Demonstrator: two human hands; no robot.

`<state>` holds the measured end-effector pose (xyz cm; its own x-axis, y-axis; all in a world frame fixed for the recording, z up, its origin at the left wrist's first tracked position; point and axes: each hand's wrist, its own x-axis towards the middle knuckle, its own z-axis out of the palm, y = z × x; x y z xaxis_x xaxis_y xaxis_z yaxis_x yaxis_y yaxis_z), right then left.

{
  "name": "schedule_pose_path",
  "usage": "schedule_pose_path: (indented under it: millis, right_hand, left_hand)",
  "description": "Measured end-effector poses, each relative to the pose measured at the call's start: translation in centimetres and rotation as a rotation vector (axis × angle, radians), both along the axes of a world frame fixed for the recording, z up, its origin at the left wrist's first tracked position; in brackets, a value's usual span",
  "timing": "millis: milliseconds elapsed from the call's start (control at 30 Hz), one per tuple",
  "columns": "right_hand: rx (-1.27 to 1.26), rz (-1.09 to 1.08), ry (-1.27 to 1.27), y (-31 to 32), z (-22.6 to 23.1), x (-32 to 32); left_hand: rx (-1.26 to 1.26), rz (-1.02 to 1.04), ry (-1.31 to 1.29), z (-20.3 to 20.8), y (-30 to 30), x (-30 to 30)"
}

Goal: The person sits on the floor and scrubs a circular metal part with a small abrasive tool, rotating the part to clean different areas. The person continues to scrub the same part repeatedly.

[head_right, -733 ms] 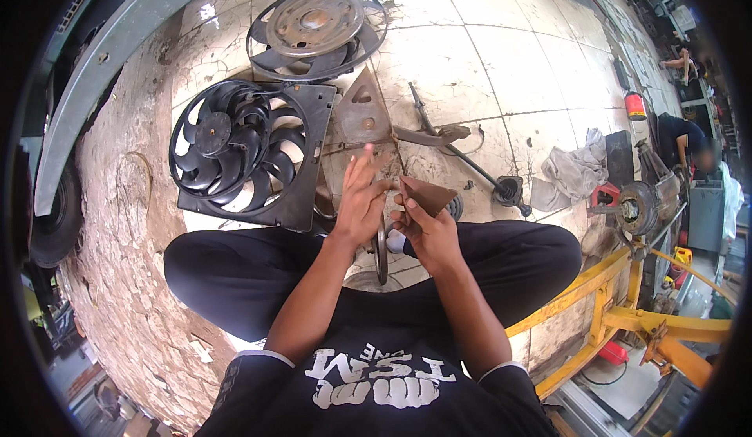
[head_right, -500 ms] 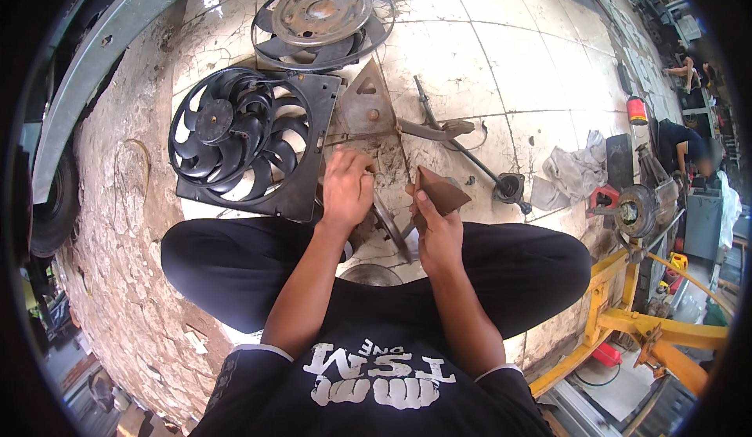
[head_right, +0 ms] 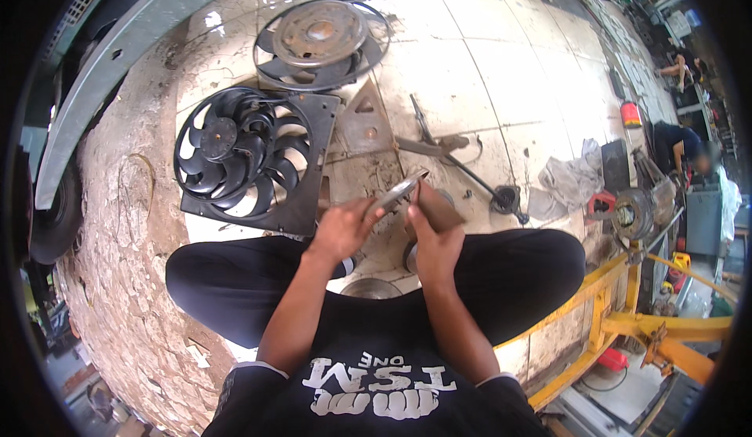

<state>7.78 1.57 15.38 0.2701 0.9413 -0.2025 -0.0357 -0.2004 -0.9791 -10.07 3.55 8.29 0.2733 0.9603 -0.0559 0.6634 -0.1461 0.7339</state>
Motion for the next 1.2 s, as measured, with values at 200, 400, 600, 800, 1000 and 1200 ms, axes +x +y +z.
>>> schedule_pose_path:
  millis: [200,400,600,800,1000,1200]
  right_hand:
    - [-0.061,-0.129,0.229,-3.0,-2.1,0.9]
    - [-0.121,-0.108,0.391,-2.0,-2.4,1.8]
    - [-0.098,-0.083,0.3,-1.2,-4.1,2.2]
    - [-0.044,0.017,0.248,-0.2,-5.3,1.7]
    - [0.049,0.018,0.392,1.4,-6.1,1.5]
    - [-0.067,-0.004,0.478,0.4,-6.8,2.0]
  left_hand:
    - [0.092,0.005,-0.028,1.1,-2.2,2.6]
    - [-0.199,0.115,-0.194,-0.4,-2.7,5.2]
    - [-0.282,0.137,-0.201,-0.4,-0.7,3.8]
    - [0.277,0.379,-0.485,-1.0,3.9,4.5]
    - [0.471,-0.182,-0.405,-2.4,9.7,5.6]
    - [0.462,0.086,-0.734,-5.0,10.3,6.6]
